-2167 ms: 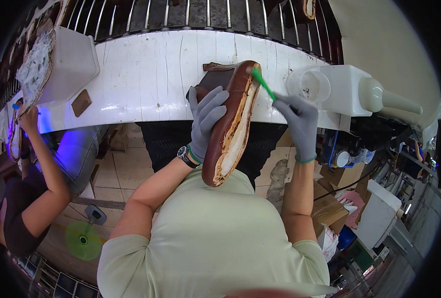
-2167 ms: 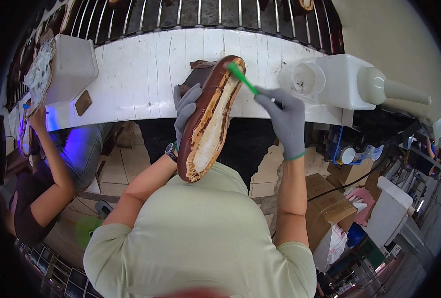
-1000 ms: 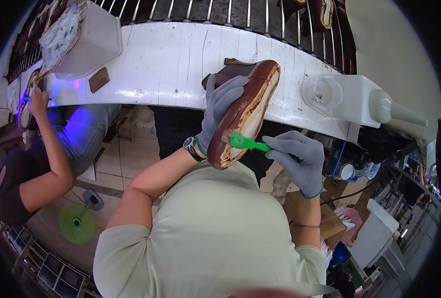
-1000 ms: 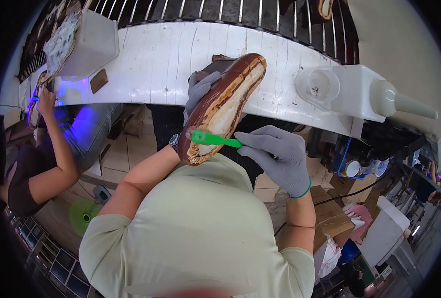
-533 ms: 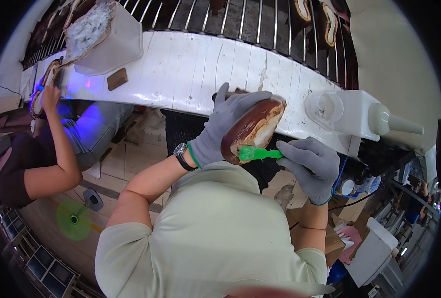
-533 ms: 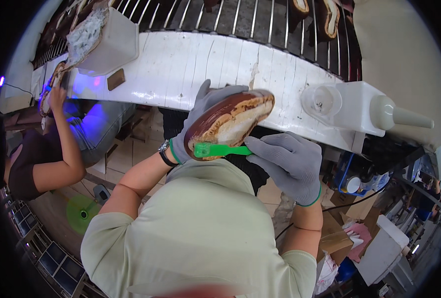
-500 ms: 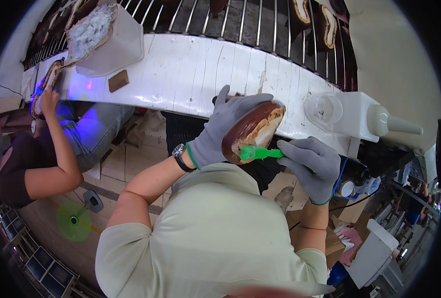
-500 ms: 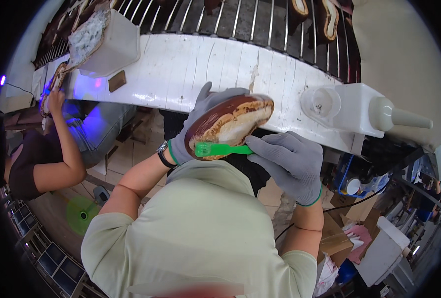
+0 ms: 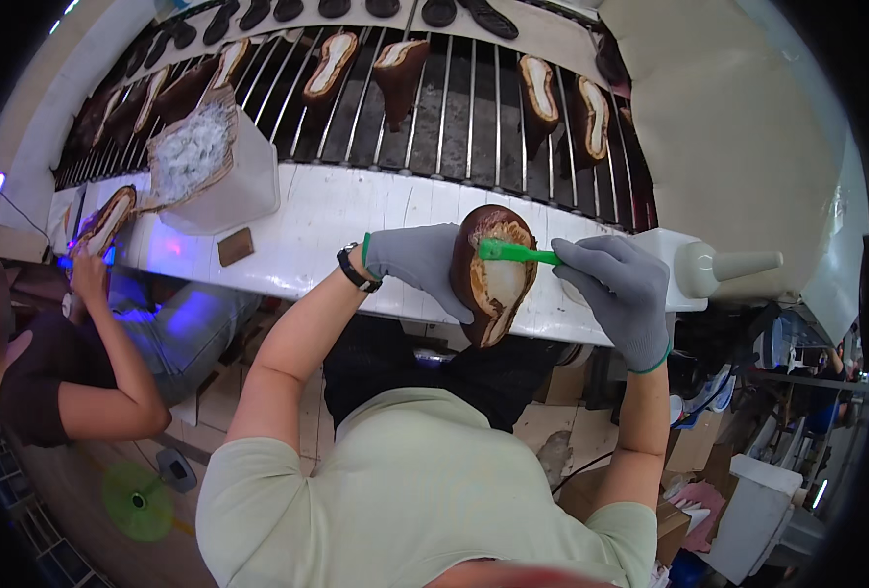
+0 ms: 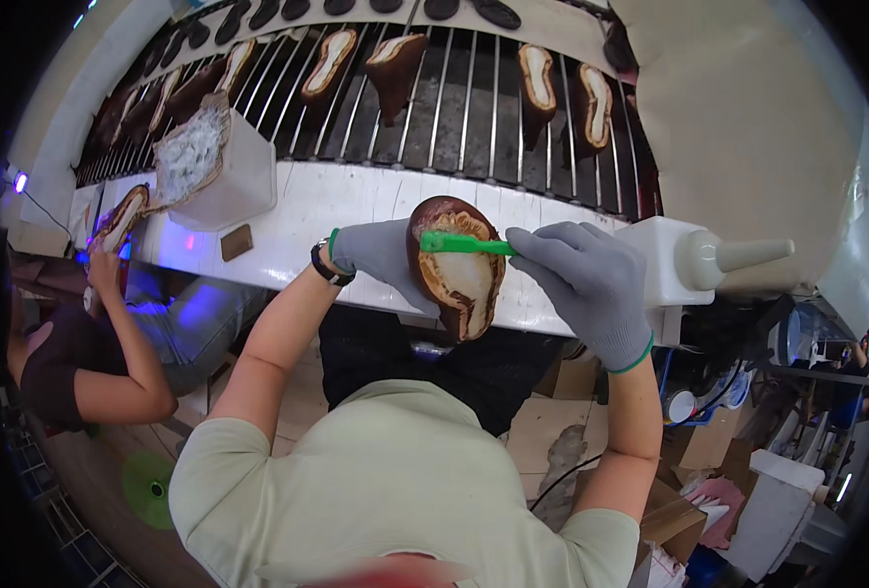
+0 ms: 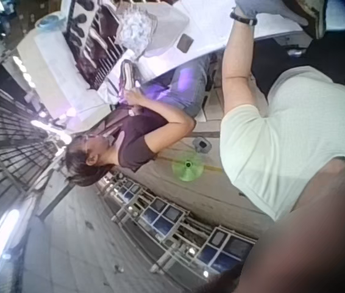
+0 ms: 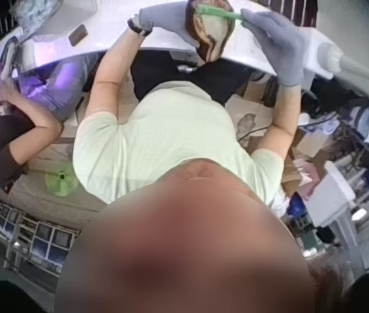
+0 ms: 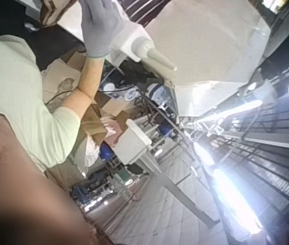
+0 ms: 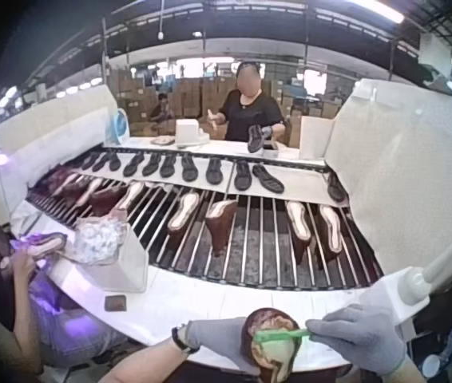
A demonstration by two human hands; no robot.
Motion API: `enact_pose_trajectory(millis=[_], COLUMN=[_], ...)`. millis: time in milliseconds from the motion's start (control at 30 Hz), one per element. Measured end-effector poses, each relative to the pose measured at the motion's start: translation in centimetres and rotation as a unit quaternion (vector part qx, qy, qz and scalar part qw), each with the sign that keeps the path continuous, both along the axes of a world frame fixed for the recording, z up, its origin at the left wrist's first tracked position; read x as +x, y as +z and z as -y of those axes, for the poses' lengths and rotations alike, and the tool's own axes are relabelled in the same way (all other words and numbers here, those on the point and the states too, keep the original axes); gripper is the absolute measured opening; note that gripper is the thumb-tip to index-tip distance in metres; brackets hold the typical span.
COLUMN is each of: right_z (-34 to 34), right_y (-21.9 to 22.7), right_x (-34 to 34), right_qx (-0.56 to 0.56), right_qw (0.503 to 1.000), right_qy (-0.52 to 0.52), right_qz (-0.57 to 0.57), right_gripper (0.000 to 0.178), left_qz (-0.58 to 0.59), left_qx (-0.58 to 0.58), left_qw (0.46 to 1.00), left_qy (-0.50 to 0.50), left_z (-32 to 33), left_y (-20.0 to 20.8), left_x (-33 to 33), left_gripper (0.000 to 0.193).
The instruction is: The recorder applies glue to the edges and soles of leather boots using a brush and a small glue container, then places them on a conveyor belt.
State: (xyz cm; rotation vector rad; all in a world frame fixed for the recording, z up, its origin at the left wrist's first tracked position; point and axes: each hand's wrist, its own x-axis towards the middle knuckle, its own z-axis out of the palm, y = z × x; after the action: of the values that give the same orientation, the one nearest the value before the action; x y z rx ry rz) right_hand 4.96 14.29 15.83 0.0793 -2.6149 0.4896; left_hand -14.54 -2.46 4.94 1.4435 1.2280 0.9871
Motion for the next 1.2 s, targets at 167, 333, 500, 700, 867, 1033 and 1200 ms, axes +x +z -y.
enact_pose_trajectory(millis=[167,333,500,700,867,1033,1200], right_z=[-1.5,-2.3,-2.7,-2.9,-4.5,-6.7,-5.6], right_y=[0.8,0.7,0.0,1.1,-0.5,-6.0,-12.8], right_x=[-1.2,-0.7,-1.3,-1.1,2.2,8.6,11.2], right_qx=[0.056,-0.031,-0.153,-0.064,-0.241,-0.212,-0.063], right_qw=[0.998,0.995,0.984,0.99,0.959,0.906,0.853], right_qy=[0.001,0.008,-0.093,-0.026,0.026,-0.344,-0.476], right_qz=[0.017,0.096,-0.012,0.125,0.146,0.128,0.202], right_gripper=[0.025,0.023,0.021,0.022,0.025,0.026,0.024], left_qz=[0.094,0.086,0.183,0.147,0.137,0.233,0.577], left_qx=[-0.143,-0.041,-0.148,-0.095,-0.048,-0.016,-0.081], left_qw=[0.981,0.987,0.964,0.977,0.988,0.956,0.754], left_qy=[-0.096,-0.128,-0.121,-0.121,-0.049,0.179,0.302], left_z=[-3.1,-5.0,-5.2,-5.7,-4.2,-1.5,0.1], left_y=[-0.6,-1.5,-1.3,-2.4,-4.9,-8.2,-12.4], left_x=[-2.6,-3.6,-3.6,-3.8,-3.7,-1.5,4.8], left_gripper=[0.073,0.077,0.08,0.08,0.068,0.054,0.06])
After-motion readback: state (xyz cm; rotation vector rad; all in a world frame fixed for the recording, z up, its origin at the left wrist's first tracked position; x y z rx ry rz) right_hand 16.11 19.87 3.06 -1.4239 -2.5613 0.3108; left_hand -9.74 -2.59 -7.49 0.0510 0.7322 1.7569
